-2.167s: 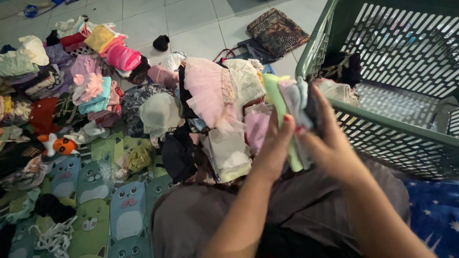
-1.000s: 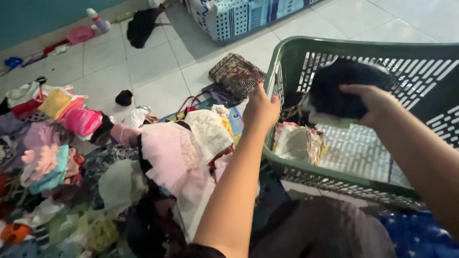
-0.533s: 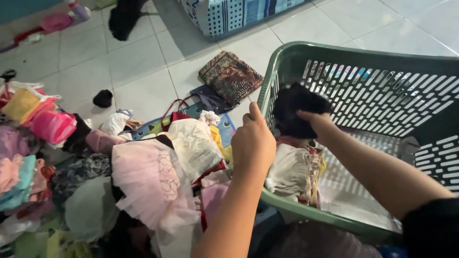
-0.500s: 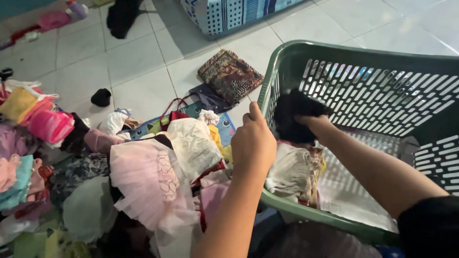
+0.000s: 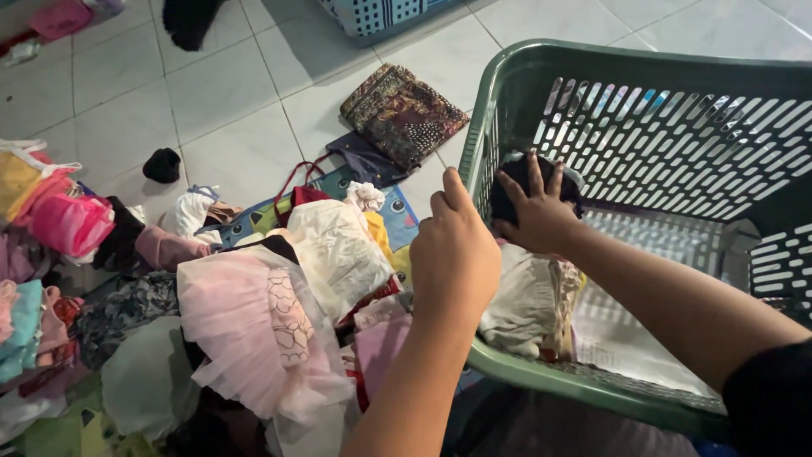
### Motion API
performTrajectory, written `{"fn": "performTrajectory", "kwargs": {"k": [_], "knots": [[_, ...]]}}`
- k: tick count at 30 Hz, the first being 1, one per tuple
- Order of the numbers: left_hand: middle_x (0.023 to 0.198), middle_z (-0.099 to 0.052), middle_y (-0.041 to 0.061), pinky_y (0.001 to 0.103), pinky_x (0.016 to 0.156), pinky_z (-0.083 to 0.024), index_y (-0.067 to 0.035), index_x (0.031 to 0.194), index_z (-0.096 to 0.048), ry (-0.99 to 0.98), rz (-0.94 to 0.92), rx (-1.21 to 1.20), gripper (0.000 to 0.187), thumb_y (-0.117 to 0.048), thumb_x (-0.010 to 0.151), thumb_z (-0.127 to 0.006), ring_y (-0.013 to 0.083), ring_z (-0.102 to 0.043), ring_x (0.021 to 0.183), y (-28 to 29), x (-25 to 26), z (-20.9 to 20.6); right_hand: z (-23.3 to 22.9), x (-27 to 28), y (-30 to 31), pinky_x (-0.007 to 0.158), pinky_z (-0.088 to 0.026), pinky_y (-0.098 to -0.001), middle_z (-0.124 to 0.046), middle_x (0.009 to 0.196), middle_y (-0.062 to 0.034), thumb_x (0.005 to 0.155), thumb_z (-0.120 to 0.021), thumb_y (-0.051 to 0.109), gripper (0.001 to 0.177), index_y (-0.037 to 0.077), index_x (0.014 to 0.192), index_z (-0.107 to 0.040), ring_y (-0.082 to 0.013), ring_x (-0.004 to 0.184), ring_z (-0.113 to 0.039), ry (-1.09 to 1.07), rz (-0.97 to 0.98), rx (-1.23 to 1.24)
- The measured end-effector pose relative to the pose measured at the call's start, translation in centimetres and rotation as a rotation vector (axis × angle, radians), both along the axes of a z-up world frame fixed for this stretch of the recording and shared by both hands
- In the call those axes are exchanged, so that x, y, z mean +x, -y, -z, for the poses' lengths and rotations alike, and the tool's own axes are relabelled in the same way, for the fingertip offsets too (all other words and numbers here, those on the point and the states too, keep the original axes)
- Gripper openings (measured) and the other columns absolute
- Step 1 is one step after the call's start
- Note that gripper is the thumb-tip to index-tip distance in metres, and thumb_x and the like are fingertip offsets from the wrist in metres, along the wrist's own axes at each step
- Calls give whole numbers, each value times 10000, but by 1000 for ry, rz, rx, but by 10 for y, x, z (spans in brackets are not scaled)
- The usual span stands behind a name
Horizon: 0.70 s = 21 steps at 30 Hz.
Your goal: Sorting through a pile of clothes and placing them into a laundry basket.
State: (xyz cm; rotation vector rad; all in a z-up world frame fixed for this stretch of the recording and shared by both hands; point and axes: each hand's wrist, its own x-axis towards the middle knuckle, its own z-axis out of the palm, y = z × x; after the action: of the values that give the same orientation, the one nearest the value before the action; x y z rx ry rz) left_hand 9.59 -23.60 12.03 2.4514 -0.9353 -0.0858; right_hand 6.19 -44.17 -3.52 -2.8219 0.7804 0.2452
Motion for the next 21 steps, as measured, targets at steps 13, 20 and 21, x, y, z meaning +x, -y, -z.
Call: {"fn": "performTrajectory", "kwargs": {"k": [13,20,21], "knots": [[1181,-630,251,488,752,-583,14,1433,-360,-27,5,-91,608,-130,913,-640,417,-701,917,1,5,5,-12,7,-7,1021,-396,-776,79,1736,-82,844,-714,605,899,398,1593,-262,-585,1522,6,-233,-25,-64],[1200,-636,252,551,805,-543,-57,1446,-363,-74,-47,-43,558,-166,931,-548,448,-683,974,4,13,18,-33,-10,12,1075,-364,-765,-243,1648,-115,909,-661,571,1027,295,1669,-29,-592,1486,-134,10,-46,77],[1201,-642,259,564,831,-531,-78,1444,-372,-108,-63,-54,547,-185,937,-547,460,-675,999,7,14,22,-46,-16,10,1075,-346,-778,-304,1642,-111,924,-658,528,1033,271,1674,3,-584,1483,-161,76,-55,86]]}}
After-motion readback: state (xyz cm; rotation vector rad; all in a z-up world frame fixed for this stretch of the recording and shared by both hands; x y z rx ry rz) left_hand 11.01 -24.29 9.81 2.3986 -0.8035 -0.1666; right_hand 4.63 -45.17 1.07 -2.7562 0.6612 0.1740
